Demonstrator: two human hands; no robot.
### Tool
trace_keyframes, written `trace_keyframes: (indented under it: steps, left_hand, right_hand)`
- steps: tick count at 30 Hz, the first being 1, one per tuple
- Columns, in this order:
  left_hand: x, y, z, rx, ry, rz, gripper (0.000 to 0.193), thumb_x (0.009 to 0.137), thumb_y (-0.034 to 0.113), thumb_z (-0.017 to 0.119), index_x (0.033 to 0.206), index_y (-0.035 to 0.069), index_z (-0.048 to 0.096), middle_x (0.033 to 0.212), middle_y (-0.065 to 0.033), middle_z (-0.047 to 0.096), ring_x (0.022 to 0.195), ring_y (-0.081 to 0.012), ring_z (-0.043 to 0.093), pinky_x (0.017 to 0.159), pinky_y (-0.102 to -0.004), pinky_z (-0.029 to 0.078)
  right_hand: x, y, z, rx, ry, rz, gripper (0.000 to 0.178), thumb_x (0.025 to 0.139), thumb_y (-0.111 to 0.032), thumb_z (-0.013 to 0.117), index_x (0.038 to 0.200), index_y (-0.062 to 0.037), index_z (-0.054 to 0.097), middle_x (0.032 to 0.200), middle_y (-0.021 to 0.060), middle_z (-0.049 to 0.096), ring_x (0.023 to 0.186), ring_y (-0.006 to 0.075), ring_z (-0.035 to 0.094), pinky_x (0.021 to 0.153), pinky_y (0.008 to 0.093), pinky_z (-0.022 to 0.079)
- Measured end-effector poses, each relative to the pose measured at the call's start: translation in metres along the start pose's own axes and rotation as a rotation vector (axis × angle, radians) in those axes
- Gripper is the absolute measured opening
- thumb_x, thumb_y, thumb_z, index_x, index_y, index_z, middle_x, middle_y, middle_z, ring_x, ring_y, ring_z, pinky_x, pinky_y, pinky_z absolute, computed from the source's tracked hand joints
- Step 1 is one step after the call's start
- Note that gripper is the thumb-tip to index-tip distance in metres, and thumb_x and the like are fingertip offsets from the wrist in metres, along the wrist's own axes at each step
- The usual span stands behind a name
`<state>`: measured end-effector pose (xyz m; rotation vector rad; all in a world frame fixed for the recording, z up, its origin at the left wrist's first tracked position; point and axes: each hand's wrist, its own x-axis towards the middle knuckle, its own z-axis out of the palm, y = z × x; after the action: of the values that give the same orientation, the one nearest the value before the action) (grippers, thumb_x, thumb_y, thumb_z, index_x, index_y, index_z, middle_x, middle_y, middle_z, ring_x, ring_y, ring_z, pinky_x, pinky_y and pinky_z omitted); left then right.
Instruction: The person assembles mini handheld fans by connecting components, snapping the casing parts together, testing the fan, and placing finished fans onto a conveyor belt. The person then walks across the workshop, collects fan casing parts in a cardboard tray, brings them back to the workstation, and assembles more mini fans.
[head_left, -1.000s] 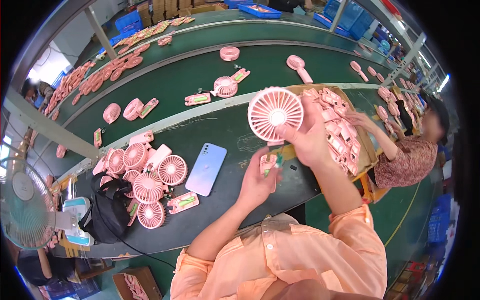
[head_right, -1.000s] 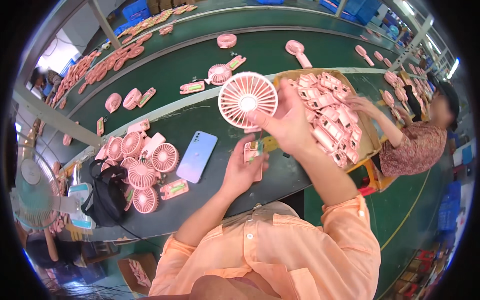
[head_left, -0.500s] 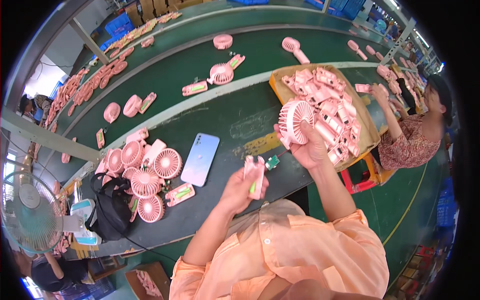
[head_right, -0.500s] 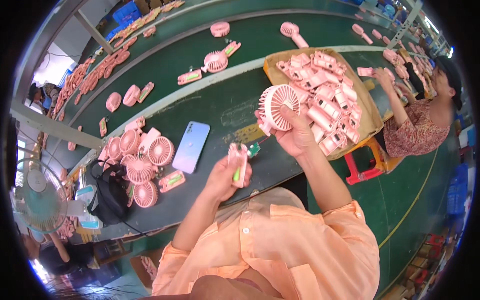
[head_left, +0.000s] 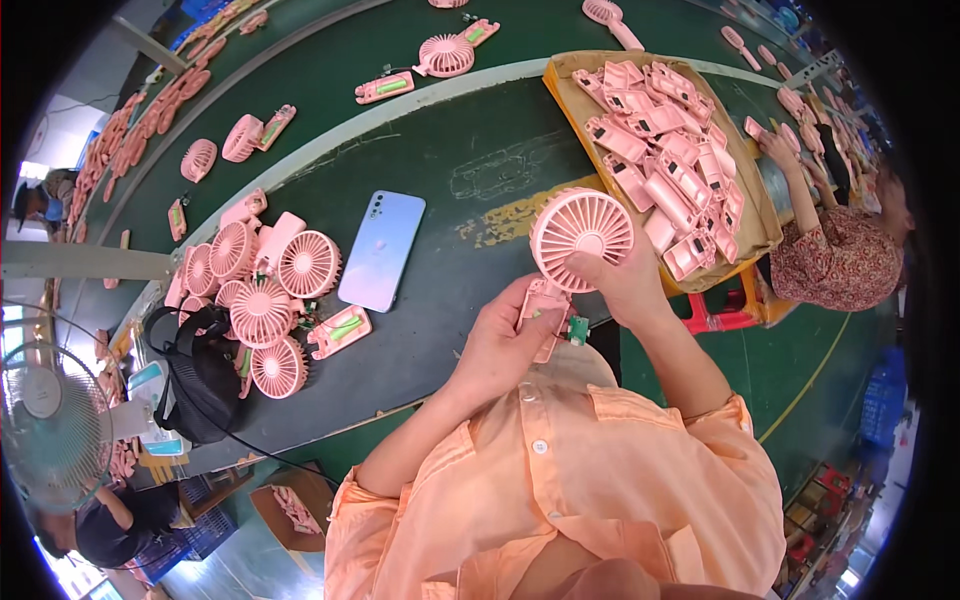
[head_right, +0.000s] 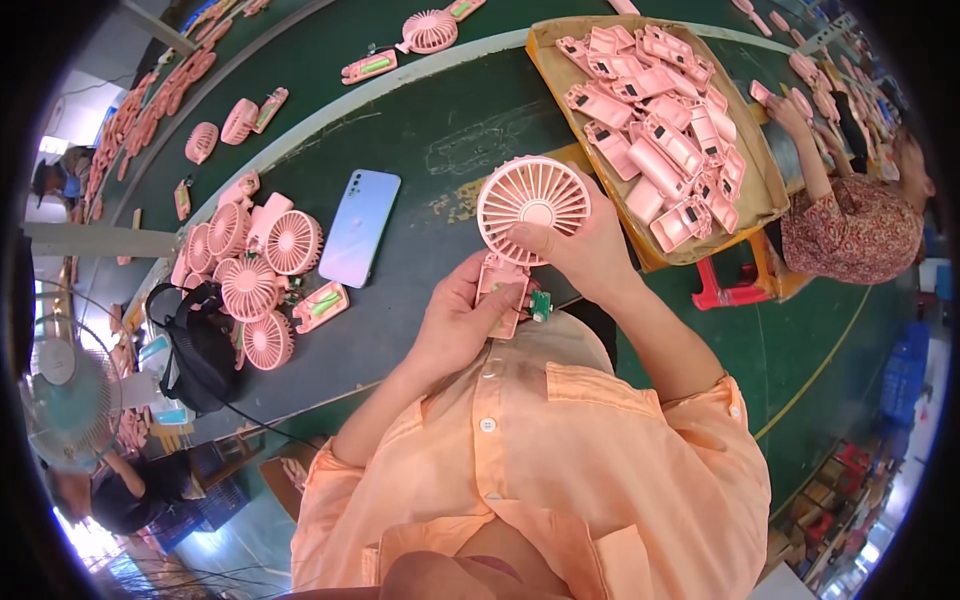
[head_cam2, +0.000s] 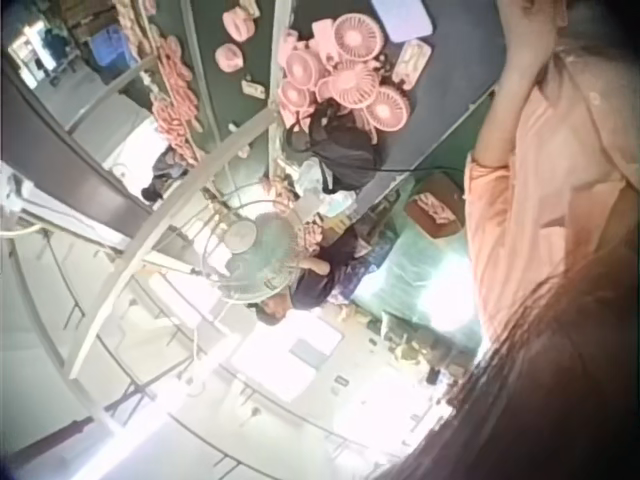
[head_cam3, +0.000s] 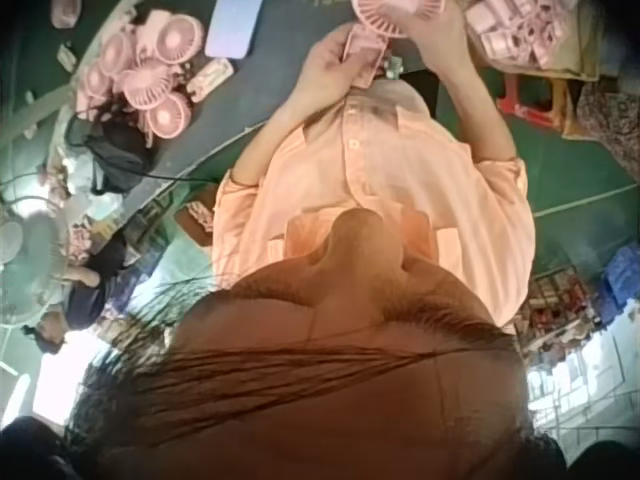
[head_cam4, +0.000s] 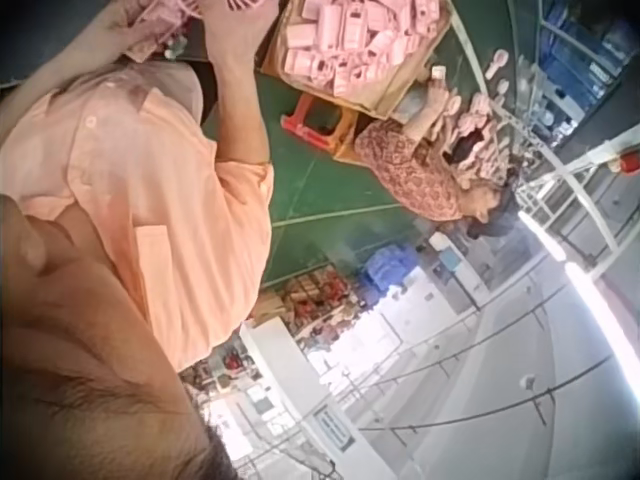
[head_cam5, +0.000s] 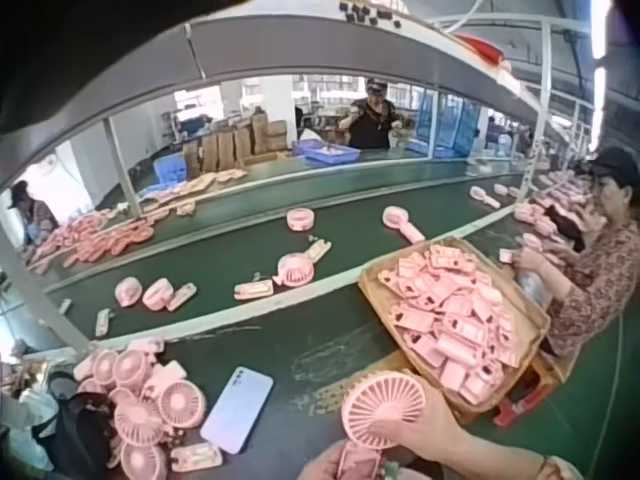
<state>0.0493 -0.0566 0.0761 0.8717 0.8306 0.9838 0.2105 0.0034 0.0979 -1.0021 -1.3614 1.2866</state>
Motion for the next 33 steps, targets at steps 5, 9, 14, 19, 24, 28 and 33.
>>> trace_keyframes:
  steps: [5, 9, 14, 19, 24, 28, 33]
  left_hand:
    - [0.001, -0.005, -0.004, -0.035, 0.04, -0.038, 0.022, 0.096, 0.019, 0.05, 0.105, 0.0, 0.058, 0.078, -0.0005, 0.059, 0.06, -0.004, 0.051, 0.057, -0.0203, 0.046]
    - [0.002, -0.005, -0.011, 0.061, 0.016, -0.058, 0.027, 0.098, 0.025, 0.048, 0.1, 0.001, 0.06, 0.08, -0.0023, 0.062, 0.065, -0.0063, 0.056, 0.059, -0.0208, 0.048]
    - [0.011, -0.015, -0.035, -0.154, 0.089, -0.149, 0.028, 0.098, 0.025, 0.046, 0.102, 0.0, 0.059, 0.086, -0.0068, 0.065, 0.069, -0.0119, 0.062, 0.059, -0.0242, 0.052]
    - [0.013, -0.018, -0.052, -0.348, -0.036, -0.18, 0.029, 0.091, 0.015, 0.055, 0.113, -0.003, 0.052, 0.1, -0.011, 0.063, 0.078, -0.0165, 0.064, 0.067, -0.0291, 0.056]
    - [0.009, -0.037, -0.059, -0.297, -0.063, -0.237, 0.025, 0.093, 0.008, 0.049, 0.117, -0.001, 0.049, 0.101, -0.0105, 0.062, 0.084, -0.0171, 0.064, 0.074, -0.0312, 0.056]
    - [0.005, -0.044, -0.048, -0.305, -0.01, -0.218, 0.026, 0.095, 0.004, 0.043, 0.121, 0.0, 0.045, 0.106, -0.0103, 0.059, 0.085, -0.0171, 0.064, 0.078, -0.0314, 0.055]
    - [0.003, -0.05, -0.047, -0.286, 0.051, -0.152, 0.028, 0.094, -0.001, 0.041, 0.121, 0.0, 0.045, 0.107, -0.0089, 0.058, 0.091, -0.016, 0.062, 0.081, -0.0304, 0.054]
  right_hand:
    - [0.0, 0.001, 0.003, -0.004, -0.003, 0.12, 0.051, 0.074, -0.024, 0.078, 0.112, 0.0008, 0.055, 0.099, 0.0069, 0.064, 0.088, 0.0119, 0.061, 0.079, 0.027, 0.05]
    - [0.001, 0.018, 0.003, 0.239, -0.012, 0.286, 0.044, 0.078, -0.019, 0.075, 0.112, 0.0012, 0.055, 0.1, 0.0072, 0.064, 0.089, 0.0115, 0.061, 0.079, 0.0265, 0.05]
    - [-0.013, 0.03, -0.019, -0.59, -0.112, 0.003, 0.027, 0.084, -0.019, 0.062, 0.097, 0.002, 0.051, 0.088, 0.012, 0.057, 0.074, 0.0203, 0.057, 0.064, 0.0288, 0.047]
    - [-0.04, 0.052, -0.007, -0.699, -0.269, -0.612, 0.014, 0.072, 0.003, 0.064, 0.084, 0.0013, 0.057, 0.103, 0.0166, 0.058, 0.09, 0.0297, 0.061, 0.075, 0.0382, 0.052]
    - [-0.025, 0.049, 0.01, -0.541, -0.311, -0.546, 0.011, 0.073, 0.009, 0.062, 0.074, 0.001, 0.055, 0.098, 0.0154, 0.06, 0.079, 0.0235, 0.062, 0.064, 0.0285, 0.053]
    - [-0.018, 0.049, 0.015, -0.487, -0.372, -0.48, 0.016, 0.072, 0.01, 0.064, 0.068, 0.0019, 0.051, 0.095, 0.0155, 0.061, 0.079, 0.0233, 0.062, 0.063, 0.0285, 0.053]
    - [-0.017, 0.057, 0.016, -0.561, -0.408, -0.613, 0.01, 0.069, 0.007, 0.066, 0.067, 0.003, 0.057, 0.092, 0.0113, 0.061, 0.08, 0.025, 0.061, 0.063, 0.0309, 0.053]
